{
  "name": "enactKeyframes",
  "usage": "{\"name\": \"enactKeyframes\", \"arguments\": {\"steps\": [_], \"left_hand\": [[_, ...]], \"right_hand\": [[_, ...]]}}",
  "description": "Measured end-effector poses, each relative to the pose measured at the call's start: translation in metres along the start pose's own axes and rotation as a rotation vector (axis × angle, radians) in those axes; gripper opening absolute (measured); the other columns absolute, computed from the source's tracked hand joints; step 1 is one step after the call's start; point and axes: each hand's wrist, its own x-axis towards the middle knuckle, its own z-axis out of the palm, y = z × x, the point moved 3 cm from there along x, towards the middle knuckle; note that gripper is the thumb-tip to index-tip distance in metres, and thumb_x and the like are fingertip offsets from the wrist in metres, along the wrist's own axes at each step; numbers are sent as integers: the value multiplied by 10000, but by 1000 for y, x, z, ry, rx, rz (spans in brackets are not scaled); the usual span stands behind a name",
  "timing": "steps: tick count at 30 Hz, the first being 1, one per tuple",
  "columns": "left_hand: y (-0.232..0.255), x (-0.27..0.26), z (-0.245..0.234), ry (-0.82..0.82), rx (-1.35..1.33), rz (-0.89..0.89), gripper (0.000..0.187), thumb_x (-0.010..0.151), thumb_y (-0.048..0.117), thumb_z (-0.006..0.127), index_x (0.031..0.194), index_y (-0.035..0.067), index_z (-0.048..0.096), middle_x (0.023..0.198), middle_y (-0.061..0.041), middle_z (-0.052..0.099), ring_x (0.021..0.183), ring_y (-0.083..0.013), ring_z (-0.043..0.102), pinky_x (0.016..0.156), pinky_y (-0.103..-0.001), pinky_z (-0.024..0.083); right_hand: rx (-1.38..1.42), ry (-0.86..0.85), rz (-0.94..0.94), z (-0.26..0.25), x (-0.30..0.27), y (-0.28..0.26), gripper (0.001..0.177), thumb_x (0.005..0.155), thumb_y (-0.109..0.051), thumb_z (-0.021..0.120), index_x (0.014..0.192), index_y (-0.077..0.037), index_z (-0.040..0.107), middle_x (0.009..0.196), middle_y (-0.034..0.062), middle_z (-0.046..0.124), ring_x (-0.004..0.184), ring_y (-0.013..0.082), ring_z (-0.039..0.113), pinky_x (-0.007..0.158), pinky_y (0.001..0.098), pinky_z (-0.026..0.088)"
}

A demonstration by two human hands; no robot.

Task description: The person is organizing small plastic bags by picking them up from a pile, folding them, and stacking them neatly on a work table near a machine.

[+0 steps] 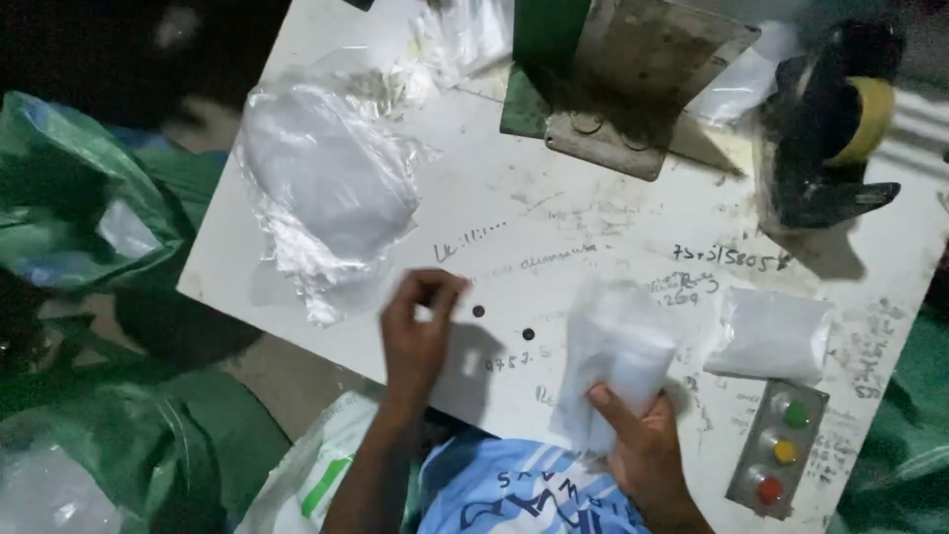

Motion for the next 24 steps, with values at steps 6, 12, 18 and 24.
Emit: {"name": "enactKeyframes", "arguments": {"steps": [6,12,18,24], "left_hand": [[-45,98,-53,229,468,-24,145,858,263,752,922,134,732,925,-62,680,933,-255,626,824,-397,477],[-50,76,-43,130,498,147,400,1078,445,481,951,66,509,851,-99,553,779,-282,529,673,-448,397],[-38,10,1,-92,360,458,166,938,60,735,1104,62,737,989,-68,756,701,-146,671,616,-267,554],[-3,-49,64,-602,-209,-424,217,848,281,696,956,107,767,928,-64,804,891,-194,754,799,-334,586]], "right_hand": [[-77,-54,-200,-36,26,8,914,683,-180,595,1570,-115,381,1382,170,581,1311,389,537,1152,585,427],[-64,106,-86,1,-15,-26,638,782,-119,638,1409,-49,544,1240,184,679,1132,375,642,964,521,542],[-241,107,-169,-5,-7,-20,568,767,-144,728,1320,-40,653,1169,163,739,1082,328,704,881,465,605],[-577,-105,32,18,-9,-21,444,799,-126,791,1234,-61,737,1099,165,758,992,324,744,718,456,685]]}}
